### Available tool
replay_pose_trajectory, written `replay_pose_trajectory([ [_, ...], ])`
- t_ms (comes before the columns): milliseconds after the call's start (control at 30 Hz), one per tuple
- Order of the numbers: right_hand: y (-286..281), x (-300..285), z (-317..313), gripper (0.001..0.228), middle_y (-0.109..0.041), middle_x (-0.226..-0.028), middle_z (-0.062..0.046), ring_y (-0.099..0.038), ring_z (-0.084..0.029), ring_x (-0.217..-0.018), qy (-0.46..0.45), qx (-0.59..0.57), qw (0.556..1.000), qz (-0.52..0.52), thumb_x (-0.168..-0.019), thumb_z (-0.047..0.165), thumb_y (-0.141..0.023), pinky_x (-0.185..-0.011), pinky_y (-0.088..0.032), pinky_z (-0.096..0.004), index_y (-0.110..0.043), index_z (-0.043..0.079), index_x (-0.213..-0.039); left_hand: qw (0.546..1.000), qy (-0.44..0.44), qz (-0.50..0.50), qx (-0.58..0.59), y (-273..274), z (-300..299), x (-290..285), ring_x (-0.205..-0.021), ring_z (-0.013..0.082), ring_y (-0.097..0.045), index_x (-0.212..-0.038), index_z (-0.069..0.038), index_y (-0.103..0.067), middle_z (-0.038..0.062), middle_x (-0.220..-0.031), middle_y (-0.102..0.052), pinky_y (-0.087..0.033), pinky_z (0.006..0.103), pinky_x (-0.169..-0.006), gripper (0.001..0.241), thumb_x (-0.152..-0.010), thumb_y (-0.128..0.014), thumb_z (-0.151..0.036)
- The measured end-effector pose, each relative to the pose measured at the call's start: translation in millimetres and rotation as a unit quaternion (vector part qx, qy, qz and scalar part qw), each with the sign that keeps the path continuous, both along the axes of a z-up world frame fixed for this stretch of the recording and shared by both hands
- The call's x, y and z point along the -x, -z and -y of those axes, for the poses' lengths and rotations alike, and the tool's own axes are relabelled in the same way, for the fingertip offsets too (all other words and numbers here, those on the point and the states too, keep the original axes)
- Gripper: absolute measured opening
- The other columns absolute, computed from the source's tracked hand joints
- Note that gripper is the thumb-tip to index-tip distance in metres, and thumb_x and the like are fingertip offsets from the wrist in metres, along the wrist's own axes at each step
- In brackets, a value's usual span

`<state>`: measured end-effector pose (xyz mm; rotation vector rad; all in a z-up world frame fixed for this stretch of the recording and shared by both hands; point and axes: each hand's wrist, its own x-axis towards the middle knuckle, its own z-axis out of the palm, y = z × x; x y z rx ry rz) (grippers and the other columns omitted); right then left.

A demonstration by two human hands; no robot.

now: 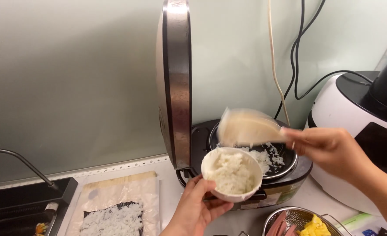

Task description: Spread rice on a seaweed sheet and add sliced ingredients to prepare kimbap rolls.

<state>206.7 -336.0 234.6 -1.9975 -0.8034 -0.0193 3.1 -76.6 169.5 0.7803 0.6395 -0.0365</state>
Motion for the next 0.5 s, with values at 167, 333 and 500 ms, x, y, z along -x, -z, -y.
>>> replay_pose_trajectory([
  [167,-51,56,-6,0.039,-0.072,-0.07,0.004,-0.06,-0.014,-0.053,0.098,0.323,0.914,0.225,-0.085,0.033,-0.081,-0.054,-0.05,-0.029,-0.074,0.047,-0.12,1.0,0.013,0.018,-0.018,-18,7,2,-0.101,0.0312,-0.068,-0.143,-0.011,-0.034,0.018,-0.124,-0.056,-0.063,0.0428,-0.089,0.063,-0.088,-0.062,-0.025],
  [333,-52,60,-5,0.037,-0.071,-0.071,0.003,-0.06,-0.015,-0.051,0.132,0.284,0.924,0.221,-0.085,0.03,-0.081,-0.052,-0.049,-0.03,-0.072,0.044,-0.119,1.0,0.011,0.021,-0.012,-15,7,5,-0.102,0.0294,-0.068,-0.14,-0.011,-0.037,0.016,-0.123,-0.056,-0.061,0.0425,-0.091,0.057,-0.089,-0.058,-0.026],
  [500,-32,62,-1,0.048,-0.07,-0.071,0.002,-0.059,-0.018,-0.05,0.087,0.258,0.94,0.206,-0.081,0.028,-0.081,-0.05,-0.049,-0.032,-0.076,0.043,-0.126,0.997,-0.012,0.073,0.031,-7,8,1,-0.103,0.0247,-0.068,-0.137,-0.001,-0.042,0.019,-0.12,-0.058,-0.058,0.0398,-0.092,0.055,-0.09,-0.051,-0.027],
])
